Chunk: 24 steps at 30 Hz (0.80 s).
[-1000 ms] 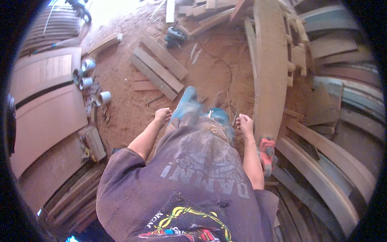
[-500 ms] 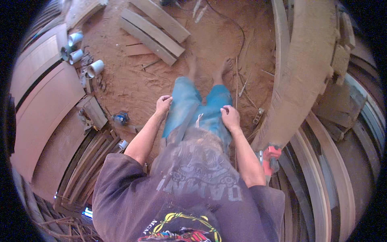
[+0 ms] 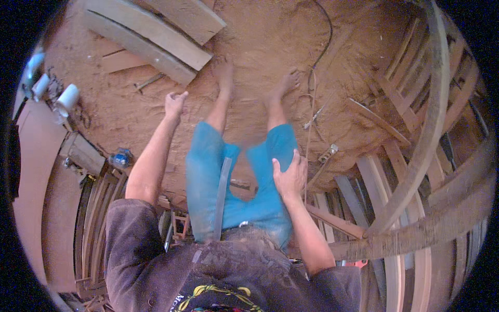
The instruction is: The person measures a wooden plank with a metal ruler, then uses a circular saw to cut the plank into smaller pieces. The person handles the cut pieces and places them aside.
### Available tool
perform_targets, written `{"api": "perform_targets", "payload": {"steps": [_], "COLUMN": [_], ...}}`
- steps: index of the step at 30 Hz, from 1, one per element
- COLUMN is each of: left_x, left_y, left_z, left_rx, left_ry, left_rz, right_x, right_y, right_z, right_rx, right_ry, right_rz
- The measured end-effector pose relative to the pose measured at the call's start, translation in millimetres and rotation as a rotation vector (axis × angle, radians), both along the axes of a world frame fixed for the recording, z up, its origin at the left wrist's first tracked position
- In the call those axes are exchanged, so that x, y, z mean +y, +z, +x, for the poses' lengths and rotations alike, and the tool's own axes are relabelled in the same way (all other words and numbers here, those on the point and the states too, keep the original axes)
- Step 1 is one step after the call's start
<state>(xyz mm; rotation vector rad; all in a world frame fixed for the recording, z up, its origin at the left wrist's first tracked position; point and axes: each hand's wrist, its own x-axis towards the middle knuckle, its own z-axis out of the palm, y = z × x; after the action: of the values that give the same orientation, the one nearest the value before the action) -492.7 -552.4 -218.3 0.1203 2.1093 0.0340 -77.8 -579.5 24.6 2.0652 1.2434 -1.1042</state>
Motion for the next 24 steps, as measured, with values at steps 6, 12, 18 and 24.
{"api": "perform_targets", "payload": {"steps": [6, 12, 18, 24], "left_x": [6.9, -0.8, 1.8, 2.7], "left_y": [-126.9, -148.6, 14.5, 223.9], "left_z": [-21.5, -44.1, -33.4, -6.8], "left_rx": [0.216, 0.189, -0.223, -0.634], "left_ry": [-0.066, -0.08, 0.194, 0.664], "left_rz": [-0.048, 0.073, 0.324, 0.55], "right_x": [12.9, 32.5, 23.5, 17.7], "right_y": [-4.6, -2.9, -6.1, -7.2], "right_z": [7.4, 0.1, 8.5, 20.2], "right_rx": [0.002, 0.025, 0.037, 0.074], "right_ry": [0.073, 0.143, 0.178, 0.173], "right_rz": [0.08, 0.079, 0.091, -0.034]}}
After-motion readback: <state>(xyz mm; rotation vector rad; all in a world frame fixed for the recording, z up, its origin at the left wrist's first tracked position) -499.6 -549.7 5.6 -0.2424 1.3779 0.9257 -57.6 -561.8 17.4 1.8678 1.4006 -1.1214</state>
